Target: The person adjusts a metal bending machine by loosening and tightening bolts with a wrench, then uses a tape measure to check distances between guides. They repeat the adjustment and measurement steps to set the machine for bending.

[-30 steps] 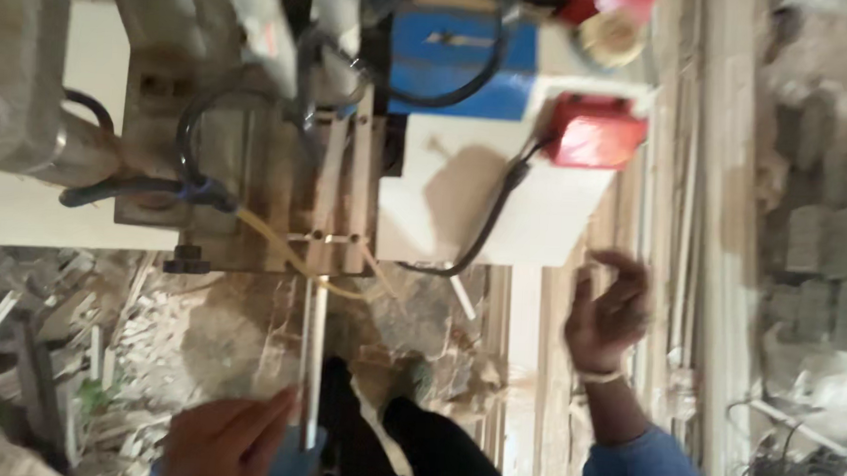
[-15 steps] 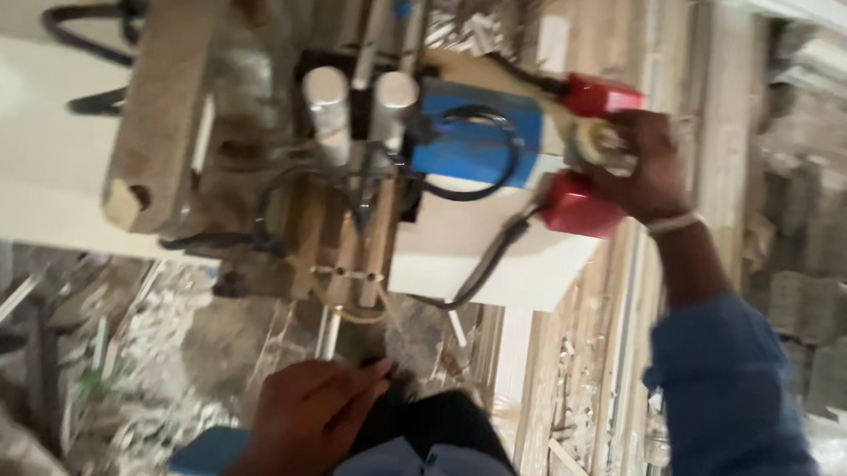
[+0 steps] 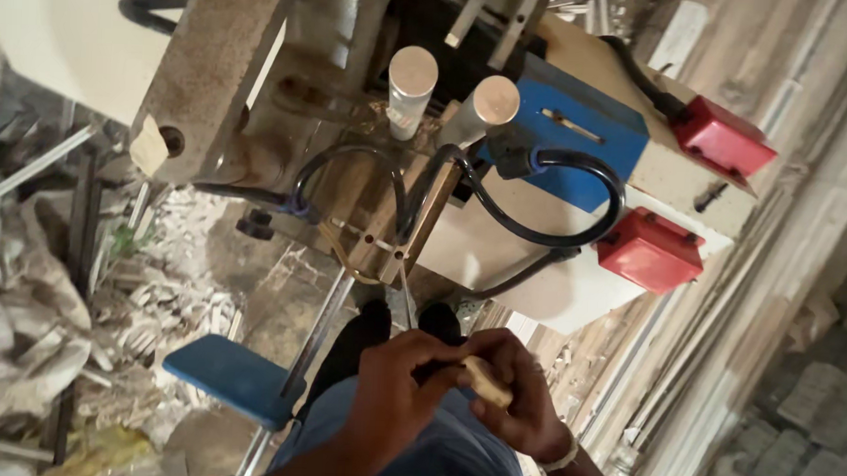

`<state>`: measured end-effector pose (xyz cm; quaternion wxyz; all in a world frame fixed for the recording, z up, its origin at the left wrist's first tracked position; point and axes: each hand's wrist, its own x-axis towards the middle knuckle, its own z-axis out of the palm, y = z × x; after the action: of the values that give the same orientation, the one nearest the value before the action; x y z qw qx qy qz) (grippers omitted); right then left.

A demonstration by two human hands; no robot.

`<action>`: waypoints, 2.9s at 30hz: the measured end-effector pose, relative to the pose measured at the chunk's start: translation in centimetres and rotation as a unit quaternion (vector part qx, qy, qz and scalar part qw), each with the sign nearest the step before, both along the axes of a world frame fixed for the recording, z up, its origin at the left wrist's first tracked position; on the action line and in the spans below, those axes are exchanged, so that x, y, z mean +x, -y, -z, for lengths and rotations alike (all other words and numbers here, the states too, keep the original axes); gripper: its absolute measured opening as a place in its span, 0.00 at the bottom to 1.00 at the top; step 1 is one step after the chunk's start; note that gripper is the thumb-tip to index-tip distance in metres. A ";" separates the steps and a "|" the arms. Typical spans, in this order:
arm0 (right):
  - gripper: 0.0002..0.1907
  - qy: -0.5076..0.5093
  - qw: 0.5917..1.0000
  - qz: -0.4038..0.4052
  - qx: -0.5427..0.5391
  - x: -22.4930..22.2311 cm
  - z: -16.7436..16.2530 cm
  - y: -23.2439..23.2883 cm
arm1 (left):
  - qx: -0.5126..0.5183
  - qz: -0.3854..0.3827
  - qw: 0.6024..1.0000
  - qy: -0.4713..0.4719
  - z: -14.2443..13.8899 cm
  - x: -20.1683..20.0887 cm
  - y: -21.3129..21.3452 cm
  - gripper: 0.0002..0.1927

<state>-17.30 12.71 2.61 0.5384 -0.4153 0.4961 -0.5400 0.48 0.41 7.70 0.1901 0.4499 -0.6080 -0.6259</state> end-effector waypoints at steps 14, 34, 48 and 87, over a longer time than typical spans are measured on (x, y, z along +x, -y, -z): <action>0.09 -0.231 0.904 0.015 0.360 -11.3 1.0 -4.6 | 0.303 -0.059 0.944 -0.117 2.7 0.8 2.2 0.15; 0.20 -0.438 0.789 0.017 0.431 -8.5 0.2 3.5 | -0.298 0.086 0.948 0.073 6.0 5.5 8.4 0.12; 0.16 -0.339 0.829 -0.002 0.444 -9.8 3.1 2.4 | -0.419 0.178 0.889 0.060 8.6 6.4 9.7 0.07; 0.14 -0.700 0.666 -0.126 0.225 -20.5 1.9 8.3 | -0.364 0.213 0.905 0.057 10.3 9.0 9.1 0.15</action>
<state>-37.84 4.43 0.71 0.1728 -0.5955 0.7767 0.1107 9.51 -8.68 -2.56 0.1675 0.2441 -0.8849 -0.3597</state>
